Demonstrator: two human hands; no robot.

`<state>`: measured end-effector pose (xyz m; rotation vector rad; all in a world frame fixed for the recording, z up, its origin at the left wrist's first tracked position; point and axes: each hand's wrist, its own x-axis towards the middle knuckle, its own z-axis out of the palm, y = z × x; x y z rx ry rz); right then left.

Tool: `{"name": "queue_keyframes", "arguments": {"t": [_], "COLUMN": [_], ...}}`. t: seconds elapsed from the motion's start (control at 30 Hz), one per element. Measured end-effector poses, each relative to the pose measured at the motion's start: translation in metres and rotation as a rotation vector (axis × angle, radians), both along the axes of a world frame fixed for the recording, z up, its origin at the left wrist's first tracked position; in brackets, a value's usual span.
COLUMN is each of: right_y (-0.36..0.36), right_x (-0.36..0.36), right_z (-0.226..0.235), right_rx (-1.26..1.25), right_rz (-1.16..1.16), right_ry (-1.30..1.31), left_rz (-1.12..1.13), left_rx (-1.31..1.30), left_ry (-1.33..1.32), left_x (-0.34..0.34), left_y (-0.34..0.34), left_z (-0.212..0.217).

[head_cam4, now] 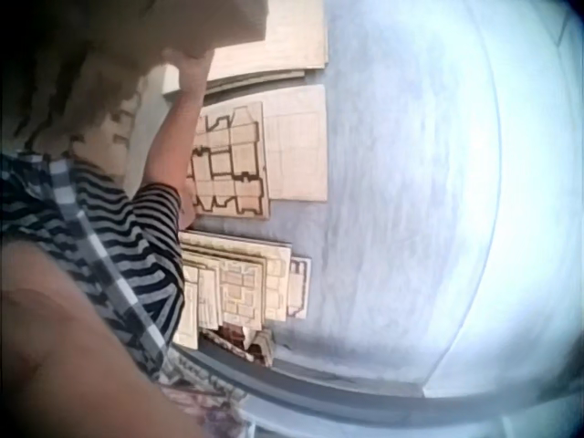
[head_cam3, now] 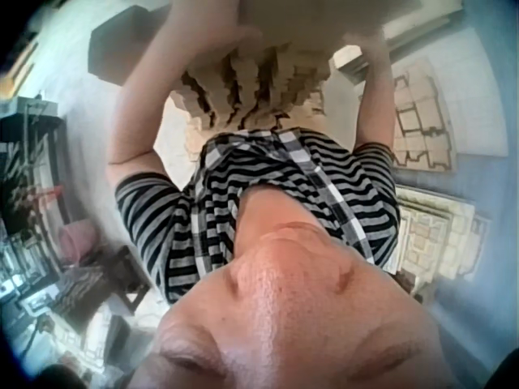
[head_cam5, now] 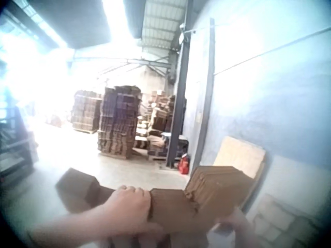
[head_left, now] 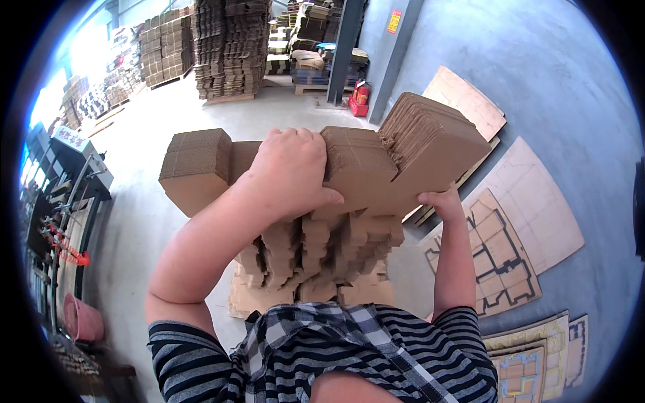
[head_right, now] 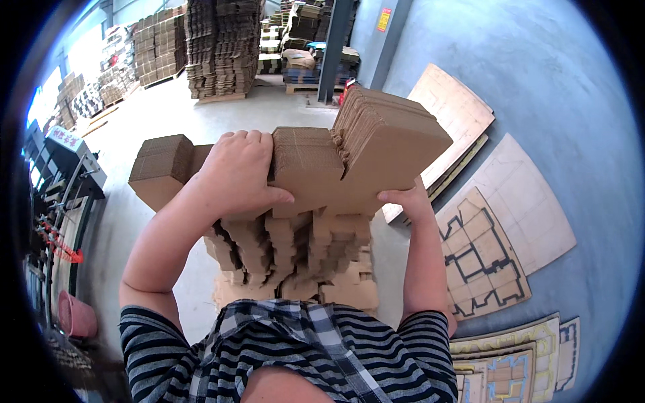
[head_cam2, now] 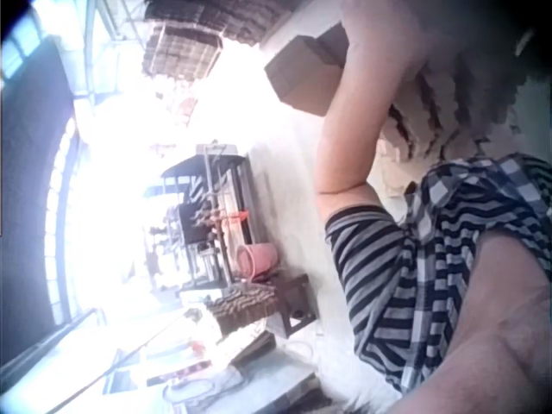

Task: The person repeatedly picks flat cardboard blanks from a stack, places them into a machine that folds them into boxes, and stacks the finished boxes. The person handles the blanks by hand and uses the machine to form the boxes.

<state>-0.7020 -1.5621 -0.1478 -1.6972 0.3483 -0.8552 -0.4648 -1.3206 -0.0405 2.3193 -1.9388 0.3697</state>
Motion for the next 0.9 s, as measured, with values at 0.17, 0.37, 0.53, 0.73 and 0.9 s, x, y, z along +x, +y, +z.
{"name": "queue_keyframes", "arguments": {"t": [0.17, 0.37, 0.53, 0.73, 0.9], "right_y": [-0.011, -0.022, -0.003, 0.091, 0.193], "right_x": [0.009, 0.002, 0.041, 0.123, 0.185], "right_z": [-0.018, -0.022, -0.003, 0.002, 0.014], "right_rx": [-0.009, -0.011, -0.198, -0.294, -0.296], "right_rz": [-0.003, -0.063, -0.117, -0.033, 0.088], "right_ry": [-0.144, -0.259, -0.325, -0.395, -0.424], "left_rz": [0.003, -0.004, 0.014, 0.102, 0.266], "left_rx": [-0.014, -0.129, -0.336, -0.465, -0.474], "left_ry": [0.013, 0.056, -0.100, -0.202, -0.223], "left_x": [0.006, 0.008, 0.008, 0.023, 0.037], "left_y": [0.000, 0.024, 0.086, 0.180, 0.311], "left_z": [0.004, 0.013, 0.020, 0.012, 0.015]}}
